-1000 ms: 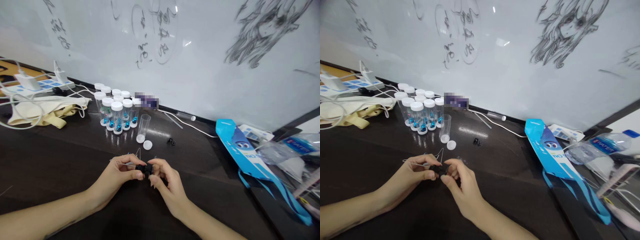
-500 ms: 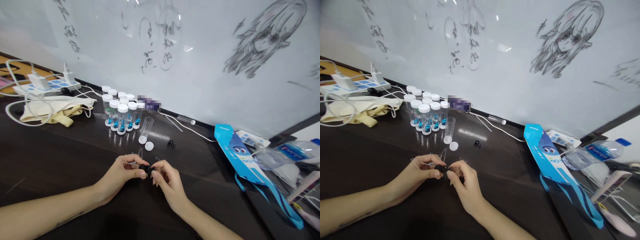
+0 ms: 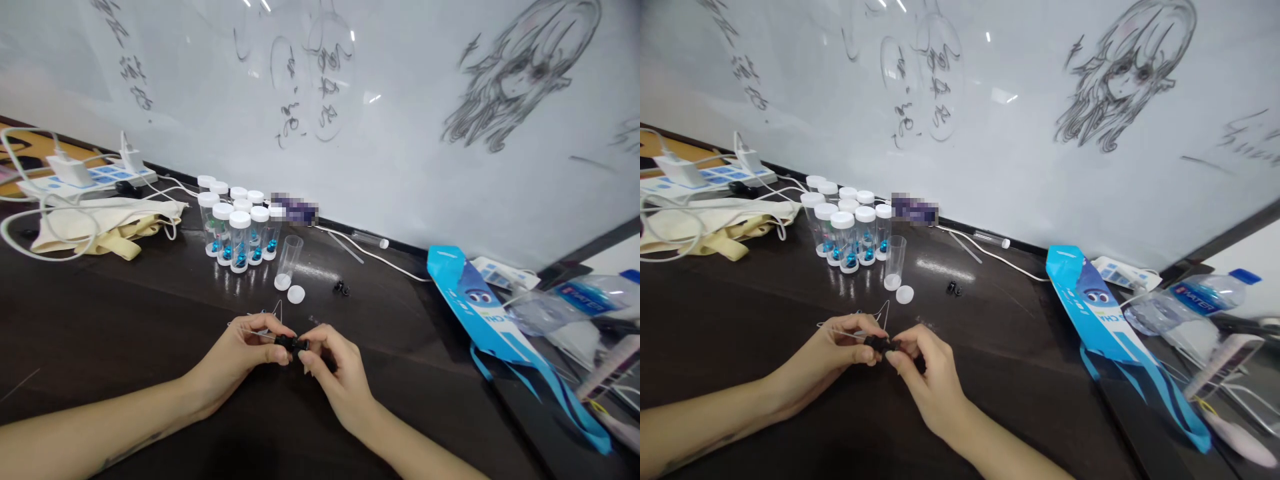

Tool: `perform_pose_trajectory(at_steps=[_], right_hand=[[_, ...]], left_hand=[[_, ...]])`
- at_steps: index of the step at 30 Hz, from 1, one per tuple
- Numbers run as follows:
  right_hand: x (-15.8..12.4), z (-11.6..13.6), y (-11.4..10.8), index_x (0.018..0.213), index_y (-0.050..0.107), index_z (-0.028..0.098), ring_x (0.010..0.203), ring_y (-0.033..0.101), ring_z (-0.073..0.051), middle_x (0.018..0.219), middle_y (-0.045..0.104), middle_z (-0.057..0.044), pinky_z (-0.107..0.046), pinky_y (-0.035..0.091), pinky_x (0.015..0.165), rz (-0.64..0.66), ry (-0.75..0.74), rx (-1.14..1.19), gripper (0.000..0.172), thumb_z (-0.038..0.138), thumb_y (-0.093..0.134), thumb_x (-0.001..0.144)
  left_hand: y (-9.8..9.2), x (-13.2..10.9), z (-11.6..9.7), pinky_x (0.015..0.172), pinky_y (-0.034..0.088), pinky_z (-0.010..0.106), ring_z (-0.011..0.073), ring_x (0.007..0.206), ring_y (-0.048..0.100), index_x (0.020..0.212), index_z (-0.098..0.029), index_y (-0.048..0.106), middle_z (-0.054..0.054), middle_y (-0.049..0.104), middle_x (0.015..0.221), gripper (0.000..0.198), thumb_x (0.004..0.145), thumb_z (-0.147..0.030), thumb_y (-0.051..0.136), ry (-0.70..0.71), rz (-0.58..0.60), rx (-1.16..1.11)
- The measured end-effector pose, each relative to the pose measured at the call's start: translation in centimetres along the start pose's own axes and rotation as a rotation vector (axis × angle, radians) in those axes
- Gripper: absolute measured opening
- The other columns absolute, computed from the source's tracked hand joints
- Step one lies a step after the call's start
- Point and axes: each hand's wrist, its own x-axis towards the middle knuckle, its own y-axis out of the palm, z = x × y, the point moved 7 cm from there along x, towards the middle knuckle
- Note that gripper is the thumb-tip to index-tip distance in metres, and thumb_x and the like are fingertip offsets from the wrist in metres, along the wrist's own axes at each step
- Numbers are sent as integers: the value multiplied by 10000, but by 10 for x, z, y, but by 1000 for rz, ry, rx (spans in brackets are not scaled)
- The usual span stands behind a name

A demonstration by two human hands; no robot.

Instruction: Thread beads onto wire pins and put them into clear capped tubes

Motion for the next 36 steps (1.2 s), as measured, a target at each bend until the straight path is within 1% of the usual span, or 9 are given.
perform_pose_trajectory(at_steps=[5, 8, 12, 17, 20, 25, 28, 30, 36], right_hand=[[0, 2, 2, 797, 597, 176, 626, 537, -119, 674, 567, 10, -236, 393, 616, 57, -4, 10, 257, 317, 477, 974], [-1, 1, 3, 750, 577, 174, 602, 537, -113, 646, 557, 15, -230, 387, 599, 56, 16, 10, 309, 329, 450, 986], [-1, 1, 2, 741, 551, 179, 614, 516, -115, 654, 534, 21, -234, 383, 605, 45, 20, -24, 266, 304, 493, 968], [0, 4, 0, 875, 567, 197, 670, 513, -122, 750, 540, 20, -242, 408, 642, -15, -27, -21, 92, 270, 618, 896], [0, 3, -1, 884, 576, 198, 671, 519, -126, 743, 546, 18, -245, 413, 644, -20, -22, -24, 89, 269, 628, 889], [-1, 5, 2, 832, 573, 192, 636, 508, -131, 696, 537, 16, -255, 401, 626, 58, -21, -36, 156, 294, 539, 944], [-1, 7, 0, 881, 578, 201, 692, 528, -140, 771, 558, 4, -262, 418, 662, 10, -70, -26, 70, 260, 590, 915], [-1, 7, -2, 892, 576, 206, 717, 537, -145, 795, 562, 2, -266, 427, 681, -19, -90, -17, 61, 247, 622, 894], [-2, 5, 3, 851, 580, 195, 649, 516, -134, 726, 549, 8, -258, 405, 628, 60, -68, -30, 129, 281, 550, 942]], left_hand=[[2, -2, 0, 661, 462, 224, 111, 652, 607, 774, -185, 753, -19, 669, 705, 203, 602, -105, 826, 9, 10, 43], [3, -3, 0, 678, 469, 233, 117, 665, 612, 784, -187, 753, -18, 670, 717, 205, 610, -105, 821, 12, 8, 41], [2, -3, 0, 679, 470, 228, 114, 669, 611, 790, -187, 752, -16, 673, 711, 205, 615, -108, 821, 13, 0, 23], [0, -2, 0, 673, 466, 229, 113, 654, 606, 804, -188, 749, -5, 691, 697, 190, 638, -117, 809, 1, -5, -1], [0, -2, 0, 668, 467, 237, 116, 643, 603, 801, -186, 750, -3, 690, 691, 191, 633, -119, 810, -7, -2, 1], [1, -3, 0, 670, 471, 241, 124, 659, 607, 787, -182, 752, -5, 676, 709, 214, 603, -100, 823, 14, -3, 35], [2, -2, 0, 676, 467, 229, 116, 665, 607, 792, -191, 751, -4, 684, 713, 189, 634, -109, 811, 14, 13, 13], [2, -2, 0, 674, 465, 221, 114, 675, 607, 790, -194, 750, -3, 688, 727, 178, 643, -112, 808, 14, 16, 4], [4, -3, -3, 654, 460, 218, 107, 644, 594, 767, -188, 755, -20, 666, 713, 197, 612, -85, 816, 33, 19, 64]])
